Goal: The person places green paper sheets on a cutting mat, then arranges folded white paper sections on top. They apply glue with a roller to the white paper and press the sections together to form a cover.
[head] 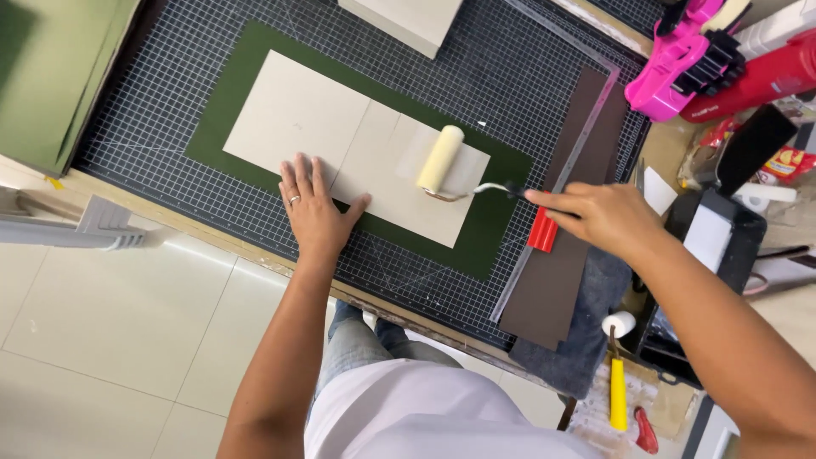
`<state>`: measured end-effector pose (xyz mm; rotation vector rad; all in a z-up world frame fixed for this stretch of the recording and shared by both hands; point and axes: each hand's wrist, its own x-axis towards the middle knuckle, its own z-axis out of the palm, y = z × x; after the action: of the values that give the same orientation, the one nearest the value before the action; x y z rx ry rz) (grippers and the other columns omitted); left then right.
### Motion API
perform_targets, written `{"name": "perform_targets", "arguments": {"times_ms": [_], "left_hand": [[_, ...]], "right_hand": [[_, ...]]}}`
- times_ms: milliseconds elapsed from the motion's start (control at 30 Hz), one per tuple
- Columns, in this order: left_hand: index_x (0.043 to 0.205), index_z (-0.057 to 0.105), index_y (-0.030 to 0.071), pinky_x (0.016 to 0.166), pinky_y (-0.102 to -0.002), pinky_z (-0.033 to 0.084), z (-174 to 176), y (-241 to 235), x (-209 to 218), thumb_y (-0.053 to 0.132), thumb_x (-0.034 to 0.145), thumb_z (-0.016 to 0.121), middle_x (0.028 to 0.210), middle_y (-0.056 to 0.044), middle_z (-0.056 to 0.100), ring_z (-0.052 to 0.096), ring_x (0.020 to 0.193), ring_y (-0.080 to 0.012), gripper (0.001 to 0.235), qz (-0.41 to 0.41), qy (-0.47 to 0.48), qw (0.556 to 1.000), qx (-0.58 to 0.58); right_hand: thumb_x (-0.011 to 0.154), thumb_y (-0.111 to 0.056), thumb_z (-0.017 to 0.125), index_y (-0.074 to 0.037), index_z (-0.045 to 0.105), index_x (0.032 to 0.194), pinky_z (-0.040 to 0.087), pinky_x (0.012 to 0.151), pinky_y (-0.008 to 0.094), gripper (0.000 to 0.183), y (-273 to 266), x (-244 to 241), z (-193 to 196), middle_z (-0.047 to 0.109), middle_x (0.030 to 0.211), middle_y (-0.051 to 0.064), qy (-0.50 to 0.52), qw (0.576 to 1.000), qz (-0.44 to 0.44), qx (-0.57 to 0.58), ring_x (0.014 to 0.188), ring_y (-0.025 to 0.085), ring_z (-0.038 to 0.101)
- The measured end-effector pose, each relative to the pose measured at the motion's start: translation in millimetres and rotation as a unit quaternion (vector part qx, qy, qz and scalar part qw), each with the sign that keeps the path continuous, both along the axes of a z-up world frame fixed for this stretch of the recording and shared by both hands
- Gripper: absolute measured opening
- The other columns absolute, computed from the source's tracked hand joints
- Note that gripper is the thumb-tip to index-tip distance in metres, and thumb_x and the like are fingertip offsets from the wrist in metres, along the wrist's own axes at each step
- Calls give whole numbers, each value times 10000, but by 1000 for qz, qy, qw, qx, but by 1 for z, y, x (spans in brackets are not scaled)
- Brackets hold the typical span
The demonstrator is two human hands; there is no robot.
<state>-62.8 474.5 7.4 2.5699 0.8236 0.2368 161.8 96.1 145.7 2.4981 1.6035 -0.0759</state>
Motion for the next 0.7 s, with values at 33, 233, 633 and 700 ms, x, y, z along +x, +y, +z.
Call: {"name": "perform_targets", "arguments": {"times_ms": [33,233,633,700], "left_hand": [[1564,353,-28,1259,-592,119,-1,-2,-1,628,865,762,1672,-223,220,89,1550,-445,1042,-4,1,1000,-2],[1574,335,-20,1252,-604,139,-2,-1,-4,639,859,766,1678,-223,202,90,1552,-445,1064,5,0,1000,-8],[1569,340,-31,1252,-599,140,5,-2,-4,606,859,782,1673,-234,203,90,1549,-447,1051,5,8,1000,-10],[1571,329,-34,1253,-597,146,7,-1,-1,598,870,770,1675,-233,198,89,1549,-456,1042,-3,8,1000,-4]], "right_hand": [[1021,-377,632,-561,562,1440,383,409,351,463,-9,-2,3,479,713,-87,1,1000,-4,-2,531,160,497],[1006,-481,553,-704,439,1435,434,432,310,496,-52,10,23,459,707,-96,-6,991,-72,-109,519,149,462],[1001,-422,588,-631,498,1440,393,409,319,494,-34,11,23,531,708,-109,4,996,-27,-80,523,158,476],[997,-433,595,-624,517,1430,353,396,379,480,-8,11,16,439,696,-57,-21,998,3,-52,491,218,469]]}}
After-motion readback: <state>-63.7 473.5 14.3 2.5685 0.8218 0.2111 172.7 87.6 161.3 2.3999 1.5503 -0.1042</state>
